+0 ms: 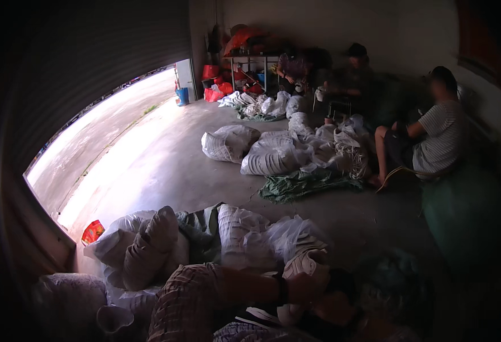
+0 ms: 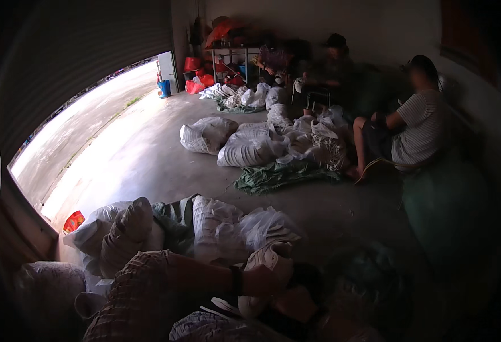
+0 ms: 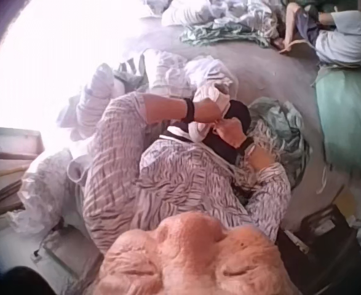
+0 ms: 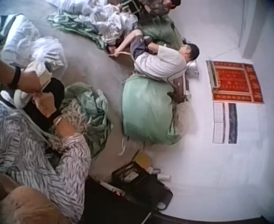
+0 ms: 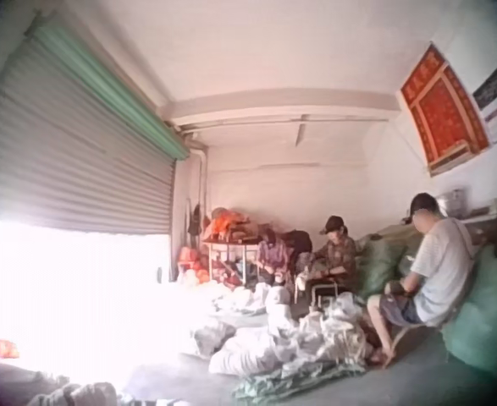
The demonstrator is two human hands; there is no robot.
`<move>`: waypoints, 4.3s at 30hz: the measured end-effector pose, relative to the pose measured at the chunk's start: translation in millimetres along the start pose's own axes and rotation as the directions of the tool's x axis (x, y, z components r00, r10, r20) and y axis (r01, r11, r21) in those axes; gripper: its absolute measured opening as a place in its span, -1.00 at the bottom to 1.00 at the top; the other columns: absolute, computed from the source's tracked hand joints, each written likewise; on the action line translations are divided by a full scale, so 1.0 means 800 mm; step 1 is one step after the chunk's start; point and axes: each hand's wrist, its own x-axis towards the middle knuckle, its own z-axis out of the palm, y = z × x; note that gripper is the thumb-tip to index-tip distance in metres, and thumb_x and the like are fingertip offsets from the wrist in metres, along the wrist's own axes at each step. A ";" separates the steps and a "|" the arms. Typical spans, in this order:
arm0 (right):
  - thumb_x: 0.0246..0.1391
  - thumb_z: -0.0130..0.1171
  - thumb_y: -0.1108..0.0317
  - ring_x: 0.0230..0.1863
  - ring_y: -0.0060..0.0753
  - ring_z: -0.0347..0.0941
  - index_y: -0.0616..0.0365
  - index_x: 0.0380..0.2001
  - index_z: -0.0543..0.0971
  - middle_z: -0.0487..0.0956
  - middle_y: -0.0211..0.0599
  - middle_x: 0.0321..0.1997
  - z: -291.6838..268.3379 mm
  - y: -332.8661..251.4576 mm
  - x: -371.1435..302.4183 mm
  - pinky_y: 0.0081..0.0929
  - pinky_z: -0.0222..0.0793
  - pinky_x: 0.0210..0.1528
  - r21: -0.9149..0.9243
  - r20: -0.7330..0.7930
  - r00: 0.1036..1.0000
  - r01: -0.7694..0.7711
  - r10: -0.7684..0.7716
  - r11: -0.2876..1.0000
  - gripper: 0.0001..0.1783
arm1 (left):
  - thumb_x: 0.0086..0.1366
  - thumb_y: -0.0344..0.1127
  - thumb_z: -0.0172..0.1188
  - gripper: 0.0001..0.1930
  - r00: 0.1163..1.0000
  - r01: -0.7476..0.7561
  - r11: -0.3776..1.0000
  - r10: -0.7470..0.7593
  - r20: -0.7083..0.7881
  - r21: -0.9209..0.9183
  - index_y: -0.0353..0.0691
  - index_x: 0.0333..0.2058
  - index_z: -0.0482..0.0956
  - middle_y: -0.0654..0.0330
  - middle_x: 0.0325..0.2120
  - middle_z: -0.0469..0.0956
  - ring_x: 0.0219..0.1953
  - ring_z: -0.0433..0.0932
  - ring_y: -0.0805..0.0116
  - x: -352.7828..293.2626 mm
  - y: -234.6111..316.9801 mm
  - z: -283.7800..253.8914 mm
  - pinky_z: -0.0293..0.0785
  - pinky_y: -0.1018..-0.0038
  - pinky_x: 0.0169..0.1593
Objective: Insert shoe laces into a white sneaker during assembly.
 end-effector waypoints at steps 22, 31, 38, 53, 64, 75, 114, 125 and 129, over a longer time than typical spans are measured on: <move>0.20 -0.08 0.31 -0.26 -0.48 0.41 0.22 -0.11 0.39 0.46 -0.28 -0.23 0.002 0.022 0.020 -0.48 0.34 -0.18 0.761 -0.018 0.864 -0.314 0.503 0.567 -0.73 | 0.29 -0.31 -0.06 -0.75 0.737 -0.053 0.975 -0.109 -0.667 -0.218 -0.23 -0.08 0.33 0.16 -0.34 0.43 -0.31 0.45 0.40 -0.007 0.000 -0.014 0.42 0.48 -0.27; 0.25 -0.21 0.29 -0.76 -0.69 -0.01 0.14 -0.28 0.44 0.13 -0.60 -0.77 -0.133 0.099 -0.238 -0.56 0.16 -0.50 0.909 -0.067 0.333 0.408 0.940 -0.080 -0.76 | 0.28 -0.45 -0.05 -0.84 0.606 -0.052 0.333 -0.739 -0.295 -0.941 -0.27 -0.17 0.41 0.36 -0.53 0.40 -0.46 0.35 0.63 -0.063 0.013 0.016 0.33 0.64 -0.36; 0.22 -0.12 0.22 -0.77 -0.70 0.04 0.09 -0.26 0.46 0.41 -0.46 -0.60 -0.128 0.094 -0.269 -0.68 0.02 -0.67 0.959 0.010 0.154 0.278 0.988 -0.053 -0.78 | 0.17 -0.45 0.16 -0.80 0.643 0.095 0.269 -0.752 -0.147 -0.958 -0.40 -0.23 0.50 0.23 -0.50 0.56 -0.44 0.52 0.53 -0.091 0.020 0.023 0.46 0.60 -0.29; 0.10 -0.04 0.34 -0.47 -0.04 0.48 0.17 -0.45 0.49 0.52 0.00 -0.46 -0.100 -0.020 -0.003 -0.28 0.40 -0.42 0.465 0.397 0.840 -0.532 0.370 0.708 -0.83 | 0.13 -0.34 0.13 -0.88 0.841 0.158 0.661 -0.480 -0.251 -0.734 -0.28 -0.46 0.48 0.09 -0.51 0.43 -0.46 0.46 0.22 -0.099 0.002 0.025 0.39 0.40 -0.34; 0.24 -0.18 0.24 -0.73 -0.57 0.40 0.31 -0.16 0.41 0.57 -0.21 -0.51 -0.051 -0.008 0.072 -0.73 0.24 -0.70 0.854 0.505 0.669 -0.479 0.545 -0.204 -0.66 | 0.12 -0.26 0.08 -0.82 0.790 0.247 0.569 -0.587 -0.177 -0.785 -0.28 -0.50 0.47 0.04 -0.53 0.44 -0.43 0.47 0.05 -0.089 0.011 0.036 0.38 0.30 -0.34; 0.22 -0.11 0.19 -0.74 -0.44 0.43 0.22 -0.47 0.46 0.53 -0.21 -0.63 -0.047 -0.025 0.067 -0.61 0.27 -0.73 0.752 0.654 0.650 -0.615 0.387 -0.238 -0.66 | 0.09 -0.29 0.04 -0.86 0.752 0.441 0.758 -0.605 -0.262 -0.481 -0.20 -0.48 0.52 0.09 -0.49 0.50 -0.39 0.54 0.08 -0.084 0.025 0.029 0.46 0.21 -0.39; 0.12 -0.03 0.37 -0.47 -0.17 0.49 0.16 -0.17 0.46 0.53 -0.12 -0.41 -0.015 -0.027 0.055 -0.32 0.36 -0.52 0.286 0.231 0.901 -0.424 0.367 0.859 -0.78 | 0.19 -0.11 -0.01 -0.78 0.741 -0.109 0.972 -0.062 -0.669 -0.210 -0.01 -0.29 0.54 0.21 -0.56 0.55 -0.48 0.58 0.23 -0.025 -0.052 0.086 0.48 0.33 -0.39; 0.14 -0.01 0.38 -0.36 -0.02 0.48 0.22 -0.33 0.40 0.50 -0.05 -0.42 -0.119 -0.013 0.106 -0.33 0.35 -0.35 0.456 -0.209 0.815 -0.408 0.541 0.791 -0.87 | 0.19 -0.19 0.13 -0.74 0.802 0.152 0.746 -0.477 -0.360 -0.649 -0.13 -0.17 0.53 0.13 -0.47 0.51 -0.45 0.52 0.21 -0.076 0.000 -0.034 0.43 0.37 -0.35; 0.19 -0.06 0.31 -0.43 -0.25 0.51 0.20 -0.26 0.42 0.51 -0.15 -0.48 -0.105 -0.021 0.098 -0.43 0.36 -0.40 0.409 -0.284 0.821 -0.364 0.496 0.837 -0.82 | 0.22 -0.28 0.08 -0.81 0.719 -0.172 0.744 -0.353 -0.599 -0.646 -0.23 -0.27 0.57 0.07 -0.39 0.51 -0.38 0.50 0.19 -0.040 -0.009 -0.018 0.40 0.40 -0.26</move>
